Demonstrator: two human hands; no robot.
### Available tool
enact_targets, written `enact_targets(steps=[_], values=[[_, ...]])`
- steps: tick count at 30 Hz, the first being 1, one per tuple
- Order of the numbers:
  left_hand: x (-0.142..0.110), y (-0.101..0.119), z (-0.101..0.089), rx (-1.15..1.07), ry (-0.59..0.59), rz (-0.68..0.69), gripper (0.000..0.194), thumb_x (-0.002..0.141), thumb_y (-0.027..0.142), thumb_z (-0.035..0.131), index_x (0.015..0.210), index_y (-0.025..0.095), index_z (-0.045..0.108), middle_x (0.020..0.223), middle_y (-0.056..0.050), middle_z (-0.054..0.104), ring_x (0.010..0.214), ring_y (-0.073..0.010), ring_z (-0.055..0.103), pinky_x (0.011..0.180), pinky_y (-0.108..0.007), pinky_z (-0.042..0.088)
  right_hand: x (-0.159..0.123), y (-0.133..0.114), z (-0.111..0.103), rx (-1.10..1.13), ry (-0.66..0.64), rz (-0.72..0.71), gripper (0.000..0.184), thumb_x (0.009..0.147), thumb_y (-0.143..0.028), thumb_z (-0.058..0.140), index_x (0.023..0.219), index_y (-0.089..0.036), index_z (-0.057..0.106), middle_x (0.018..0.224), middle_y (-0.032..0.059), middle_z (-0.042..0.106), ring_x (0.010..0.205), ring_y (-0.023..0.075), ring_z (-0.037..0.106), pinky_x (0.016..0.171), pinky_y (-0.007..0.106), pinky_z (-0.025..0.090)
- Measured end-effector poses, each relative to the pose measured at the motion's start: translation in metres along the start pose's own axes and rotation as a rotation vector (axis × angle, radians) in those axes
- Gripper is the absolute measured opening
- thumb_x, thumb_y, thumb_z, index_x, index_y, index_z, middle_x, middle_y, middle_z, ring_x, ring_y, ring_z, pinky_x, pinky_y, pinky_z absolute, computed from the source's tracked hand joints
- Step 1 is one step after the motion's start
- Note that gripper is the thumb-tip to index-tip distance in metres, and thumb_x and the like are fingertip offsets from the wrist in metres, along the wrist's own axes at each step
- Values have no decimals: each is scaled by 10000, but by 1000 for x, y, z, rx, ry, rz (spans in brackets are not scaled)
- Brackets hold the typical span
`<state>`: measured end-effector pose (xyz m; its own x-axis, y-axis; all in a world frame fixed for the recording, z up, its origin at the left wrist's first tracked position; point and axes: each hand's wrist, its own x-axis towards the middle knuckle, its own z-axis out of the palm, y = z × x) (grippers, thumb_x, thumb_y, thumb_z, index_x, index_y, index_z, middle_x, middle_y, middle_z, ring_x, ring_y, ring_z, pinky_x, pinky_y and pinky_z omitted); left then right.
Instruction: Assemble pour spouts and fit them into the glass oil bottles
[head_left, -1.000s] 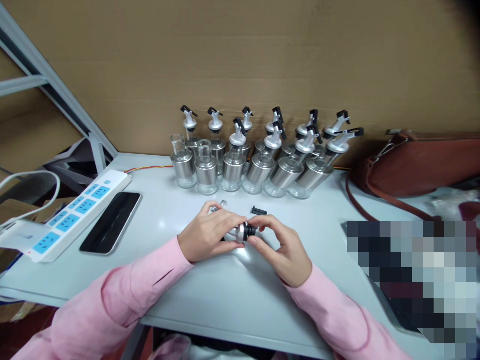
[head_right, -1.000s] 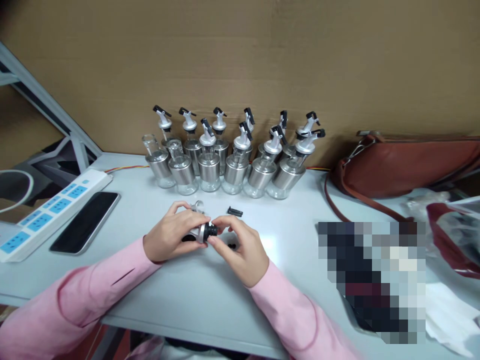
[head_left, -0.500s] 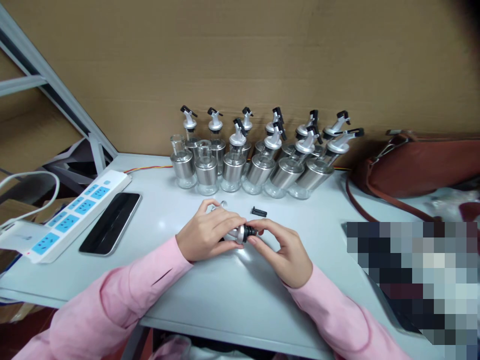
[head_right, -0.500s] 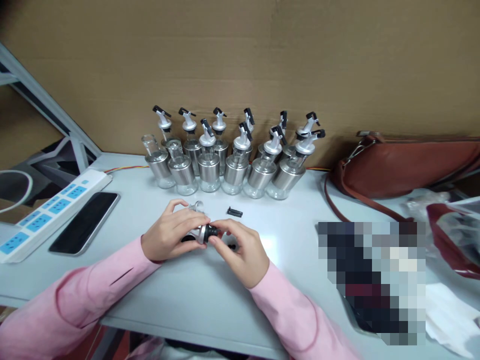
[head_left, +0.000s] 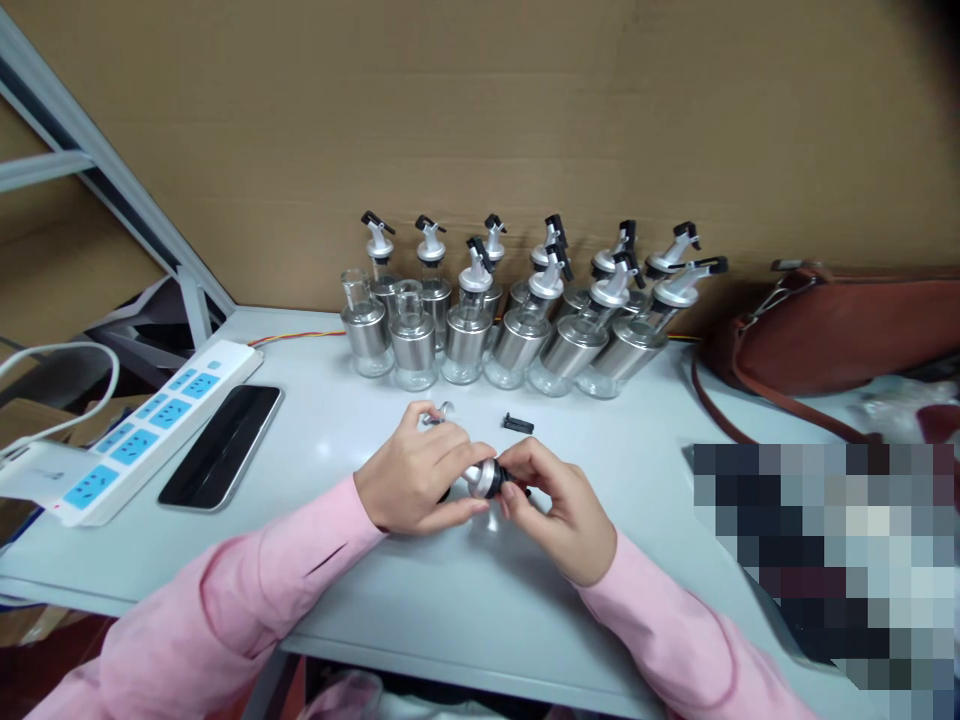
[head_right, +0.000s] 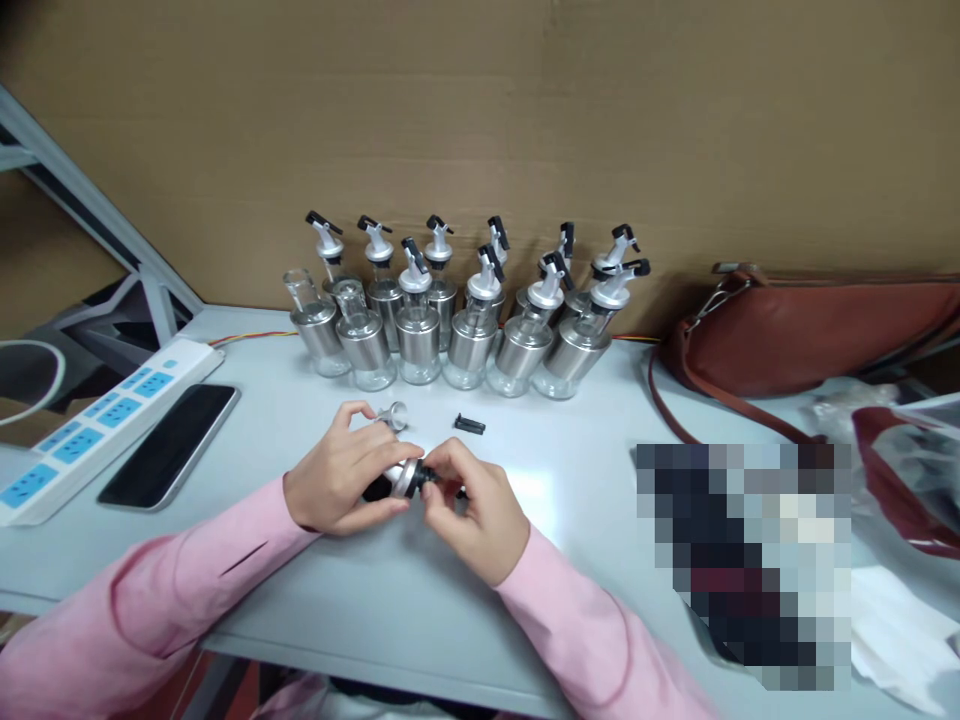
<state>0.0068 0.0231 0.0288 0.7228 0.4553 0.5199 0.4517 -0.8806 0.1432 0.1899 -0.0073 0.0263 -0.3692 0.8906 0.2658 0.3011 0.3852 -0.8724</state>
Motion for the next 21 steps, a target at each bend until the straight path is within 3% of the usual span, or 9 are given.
enact_targets(steps=[5, 14, 21], values=[[1, 1, -3, 110, 24, 38, 337, 882, 404, 313, 938, 130, 502, 661, -12, 605, 583, -141, 503, 690, -355, 246, 0, -2, 1, -81, 53, -56, 70, 675, -129, 456, 709, -190, 457, 543, -52, 441, 469, 77, 419, 470, 192, 395], [6, -1, -11, 121, 7, 65, 343, 876, 395, 311, 855, 123, 519, 638, -16, 601, 561, -137, 480, 668, -343, 237, 0, -4, 4, -104, 136, -129, 62, 686, -130, 493, 707, -188, 487, 563, -31, 504, 502, 90, 481, 499, 207, 434], [6, -3, -13, 111, -9, 96, 383, 869, 381, 293, 616, 152, 465, 525, -2, 528, 501, -129, 428, 654, -341, 245, 0, -7, 5, -202, 163, -315, 122, 709, -72, 498, 755, -185, 509, 583, -18, 519, 521, 95, 489, 502, 212, 424]])
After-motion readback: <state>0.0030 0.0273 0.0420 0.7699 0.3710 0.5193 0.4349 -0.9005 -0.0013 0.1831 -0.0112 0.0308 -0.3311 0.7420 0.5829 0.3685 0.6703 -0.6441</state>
